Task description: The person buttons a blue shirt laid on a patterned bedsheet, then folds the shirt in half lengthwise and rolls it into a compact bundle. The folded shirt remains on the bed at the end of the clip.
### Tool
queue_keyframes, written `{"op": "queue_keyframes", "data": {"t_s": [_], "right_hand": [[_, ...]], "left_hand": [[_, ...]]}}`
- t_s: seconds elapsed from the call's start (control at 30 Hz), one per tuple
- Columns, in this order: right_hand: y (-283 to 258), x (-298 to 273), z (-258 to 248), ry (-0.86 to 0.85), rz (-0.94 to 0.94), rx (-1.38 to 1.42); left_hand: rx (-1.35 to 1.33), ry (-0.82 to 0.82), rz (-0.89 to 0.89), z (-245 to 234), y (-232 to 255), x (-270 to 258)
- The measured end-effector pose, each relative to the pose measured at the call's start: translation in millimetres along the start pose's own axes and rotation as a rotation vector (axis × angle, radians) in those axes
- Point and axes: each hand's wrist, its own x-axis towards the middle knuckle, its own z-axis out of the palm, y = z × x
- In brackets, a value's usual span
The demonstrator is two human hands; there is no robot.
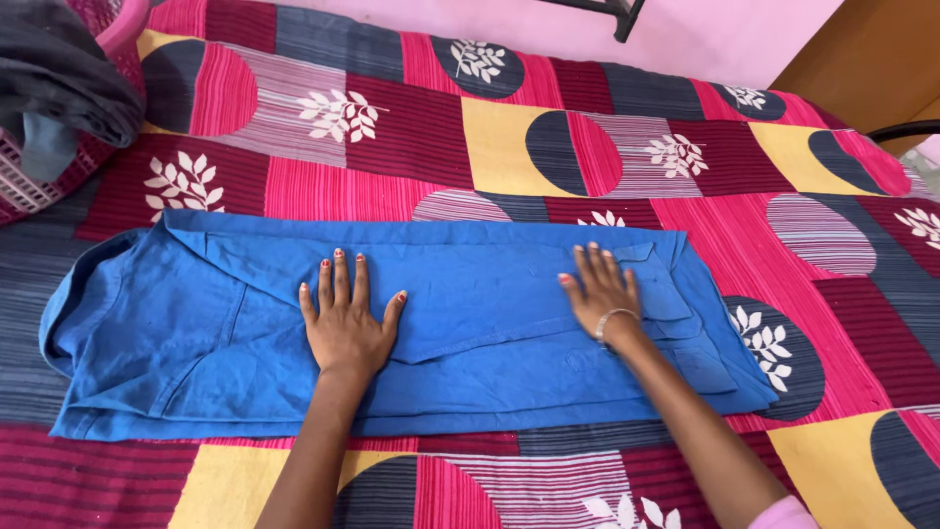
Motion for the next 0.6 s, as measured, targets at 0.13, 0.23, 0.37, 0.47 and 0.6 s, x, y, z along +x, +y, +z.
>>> {"op": "queue_keyframes", "data": {"t_s": [0.13, 0.23, 0.37, 0.47, 0.6], "right_hand": [[68.4, 0.1, 1.5, -0.037, 0.12, -0.037], [106.0, -2.7, -4.1, -0.09, 0.173, -0.017], [140.8, -31.2, -5.4, -0.101, 0.207, 0.0], [154.9, -71.7, 0.3, 0.0, 0.183, 0.03], [170.4, -114.4, -11.2, -0.029, 0.285, -0.013]], "left_hand": [[0.042, -0.007, -0.023, -0.6, 2.0, -2.8], [0.078, 0.003, -0.041, -5.1, 1.8, -0.3], [0.069, -0.003, -0.033, -12.9, 28.8, 3.0], [-0.006, -0.044, 0.08, -11.8, 90.5, -8.8], [-0.176, -0.176, 0.364, 0.5, 205.9, -22.9]]}}
